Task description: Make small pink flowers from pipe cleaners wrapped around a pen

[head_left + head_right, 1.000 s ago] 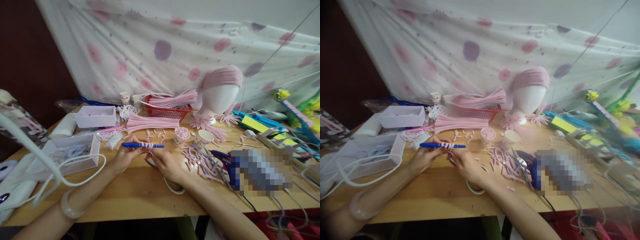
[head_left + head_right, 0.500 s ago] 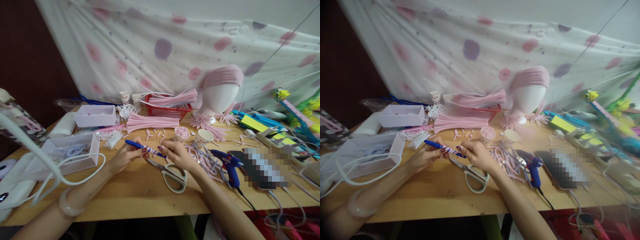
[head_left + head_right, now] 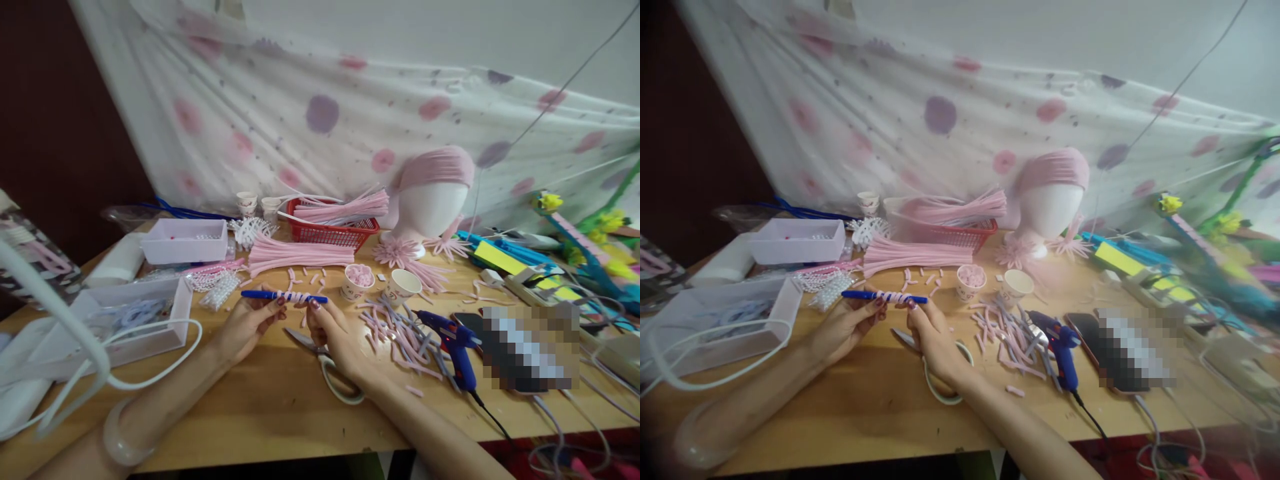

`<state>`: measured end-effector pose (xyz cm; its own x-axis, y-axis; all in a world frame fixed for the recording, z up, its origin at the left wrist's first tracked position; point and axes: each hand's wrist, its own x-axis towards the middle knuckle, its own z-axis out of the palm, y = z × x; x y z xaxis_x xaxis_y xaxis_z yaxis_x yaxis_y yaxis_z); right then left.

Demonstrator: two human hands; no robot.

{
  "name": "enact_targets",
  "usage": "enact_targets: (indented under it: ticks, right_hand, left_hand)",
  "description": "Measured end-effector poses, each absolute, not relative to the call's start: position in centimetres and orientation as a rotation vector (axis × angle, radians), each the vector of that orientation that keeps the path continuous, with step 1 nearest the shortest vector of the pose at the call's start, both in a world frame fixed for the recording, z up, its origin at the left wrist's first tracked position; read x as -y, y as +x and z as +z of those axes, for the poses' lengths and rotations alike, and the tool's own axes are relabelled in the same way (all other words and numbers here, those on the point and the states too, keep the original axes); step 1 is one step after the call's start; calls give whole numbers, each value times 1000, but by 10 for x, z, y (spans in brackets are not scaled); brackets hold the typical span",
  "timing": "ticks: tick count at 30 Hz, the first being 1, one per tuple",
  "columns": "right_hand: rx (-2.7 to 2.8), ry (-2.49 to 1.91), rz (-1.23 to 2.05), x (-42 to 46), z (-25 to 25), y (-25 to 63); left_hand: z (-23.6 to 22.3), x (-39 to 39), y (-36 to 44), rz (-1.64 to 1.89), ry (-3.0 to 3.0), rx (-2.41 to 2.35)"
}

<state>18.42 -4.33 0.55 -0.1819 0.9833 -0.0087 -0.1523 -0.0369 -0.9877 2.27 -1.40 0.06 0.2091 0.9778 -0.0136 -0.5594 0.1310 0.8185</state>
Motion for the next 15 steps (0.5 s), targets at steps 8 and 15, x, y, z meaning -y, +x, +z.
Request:
enact_targets:
  ticks: [8,15]
  right_hand:
    - [977,-974,1522,35,5,181]
    - [1072,-1046,1496,39,-8,174]
  left_hand:
    - [1,19,22,1197,1025,-795]
    - [-4,24,28,1154,1139,-885]
